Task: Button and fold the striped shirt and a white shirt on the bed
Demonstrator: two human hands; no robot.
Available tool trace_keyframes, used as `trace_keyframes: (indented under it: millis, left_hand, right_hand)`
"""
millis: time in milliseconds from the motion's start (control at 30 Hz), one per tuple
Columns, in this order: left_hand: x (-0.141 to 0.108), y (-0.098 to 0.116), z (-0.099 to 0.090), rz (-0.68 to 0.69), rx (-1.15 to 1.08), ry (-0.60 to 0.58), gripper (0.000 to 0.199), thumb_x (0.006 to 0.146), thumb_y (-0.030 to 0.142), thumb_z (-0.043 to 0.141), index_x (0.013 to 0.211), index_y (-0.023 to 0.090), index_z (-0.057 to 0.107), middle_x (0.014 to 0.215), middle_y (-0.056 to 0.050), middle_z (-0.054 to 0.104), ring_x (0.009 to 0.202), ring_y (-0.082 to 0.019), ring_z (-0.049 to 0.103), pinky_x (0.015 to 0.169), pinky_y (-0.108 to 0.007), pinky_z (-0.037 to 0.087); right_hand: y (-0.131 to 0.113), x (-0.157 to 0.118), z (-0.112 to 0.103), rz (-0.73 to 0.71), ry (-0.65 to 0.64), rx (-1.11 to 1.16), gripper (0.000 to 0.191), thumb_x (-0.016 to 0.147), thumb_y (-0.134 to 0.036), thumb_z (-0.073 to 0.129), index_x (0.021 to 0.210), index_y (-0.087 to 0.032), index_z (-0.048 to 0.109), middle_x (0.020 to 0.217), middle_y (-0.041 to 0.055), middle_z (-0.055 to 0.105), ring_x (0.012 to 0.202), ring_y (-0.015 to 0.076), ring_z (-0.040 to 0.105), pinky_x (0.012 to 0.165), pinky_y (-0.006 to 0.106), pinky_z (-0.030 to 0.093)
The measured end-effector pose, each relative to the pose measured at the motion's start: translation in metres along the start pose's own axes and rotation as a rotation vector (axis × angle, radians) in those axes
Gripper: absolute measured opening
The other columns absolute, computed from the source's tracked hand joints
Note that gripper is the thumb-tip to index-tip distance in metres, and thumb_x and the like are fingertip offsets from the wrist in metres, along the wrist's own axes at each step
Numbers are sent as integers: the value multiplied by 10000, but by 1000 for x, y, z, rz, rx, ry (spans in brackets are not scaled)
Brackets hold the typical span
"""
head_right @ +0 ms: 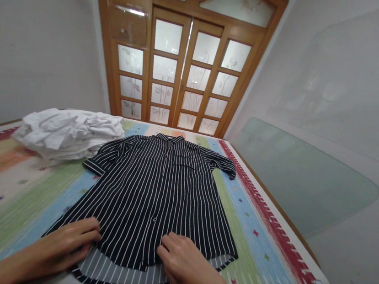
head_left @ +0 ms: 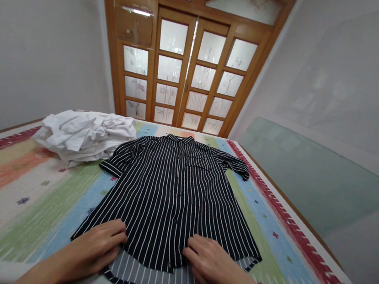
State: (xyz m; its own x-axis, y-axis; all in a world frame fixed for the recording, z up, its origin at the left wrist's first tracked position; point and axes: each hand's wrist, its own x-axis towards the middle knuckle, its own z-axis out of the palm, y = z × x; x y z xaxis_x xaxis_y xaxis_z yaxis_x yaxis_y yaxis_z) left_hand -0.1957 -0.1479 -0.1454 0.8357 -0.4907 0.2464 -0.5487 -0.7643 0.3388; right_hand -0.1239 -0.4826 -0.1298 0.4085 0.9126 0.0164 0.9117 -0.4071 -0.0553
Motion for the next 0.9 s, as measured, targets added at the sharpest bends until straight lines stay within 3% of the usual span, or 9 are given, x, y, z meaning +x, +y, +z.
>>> trace_keyframes:
  millis: [200, 333, 400, 467, 567, 667, 767, 900]
  left_hand:
    - [0, 9, -18, -48, -107, -23, 252, 839, 86, 413, 948, 220, 597, 926, -32, 618, 884, -156, 578, 808, -246, 480]
    - [8, 14, -21, -51, -123, -165, 186, 810, 126, 471, 889, 216, 612, 855, -13, 629, 813, -152, 580, 746, -246, 475]
    - [20, 12, -22, -64, -123, -198, 136, 827, 172, 503, 879, 213, 622, 820, -6, 634, 765, -145, 583, 714, -250, 476]
    - [39, 6, -23, -71, -107, -142, 136, 876, 236, 504, 910, 206, 632, 845, -18, 654, 776, -151, 598, 731, -273, 487]
    - [76, -14, -17, -64, -38, 5, 272, 949, 347, 454, 1112, 201, 616, 1085, -71, 672, 1003, -195, 609, 912, -369, 476]
    - [110, -39, -2, -61, 80, 17, 454, 962, 438, 422, 1341, 200, 496, 1383, -111, 539, 1321, -250, 433, 1083, -450, 349]
    - [130, -55, 12, -73, 156, -136, 683, 915, 587, 424, 1471, 201, 341, 1545, -131, 318, 1454, -324, 180, 1139, -545, 203]
    - [135, -59, 13, -87, 152, -326, 866, 828, 745, 406, 1510, 234, 256, 1581, -144, 185, 1454, -385, 122, 1119, -605, 161]
  right_hand:
    - [5, -6, -4, 3, 9, 123, 137, 797, -62, 478, 796, -174, 559, 835, 39, 581, 781, 159, 513, 653, 269, 375]
    - [7, -2, -6, -42, -57, 230, 152, 813, -88, 485, 817, -173, 610, 800, 21, 594, 743, 142, 544, 648, 250, 403]
    - [10, 7, -11, -27, 27, 277, 167, 852, -122, 481, 868, -168, 640, 821, 33, 613, 776, 149, 565, 690, 258, 437]
    - [16, 20, -16, 9, 168, 312, 203, 905, -184, 475, 994, -158, 655, 957, 74, 650, 913, 174, 586, 810, 302, 471]
    - [26, 42, -16, 35, 238, 301, 416, 941, -356, 501, 1298, -149, 553, 1350, 147, 543, 1263, 243, 466, 1052, 429, 385]
    - [33, 56, -7, 25, 98, 277, 692, 906, -534, 517, 1458, -135, 390, 1535, 159, 328, 1439, 278, 230, 1157, 474, 249]
    - [33, 58, 1, -4, 2, 312, 723, 912, -576, 478, 1474, -136, 367, 1555, 148, 276, 1464, 273, 145, 1180, 472, 196]
    - [27, 46, -5, -67, -35, 392, 651, 922, -536, 493, 1450, -163, 415, 1544, 137, 305, 1451, 262, 205, 1176, 470, 207]
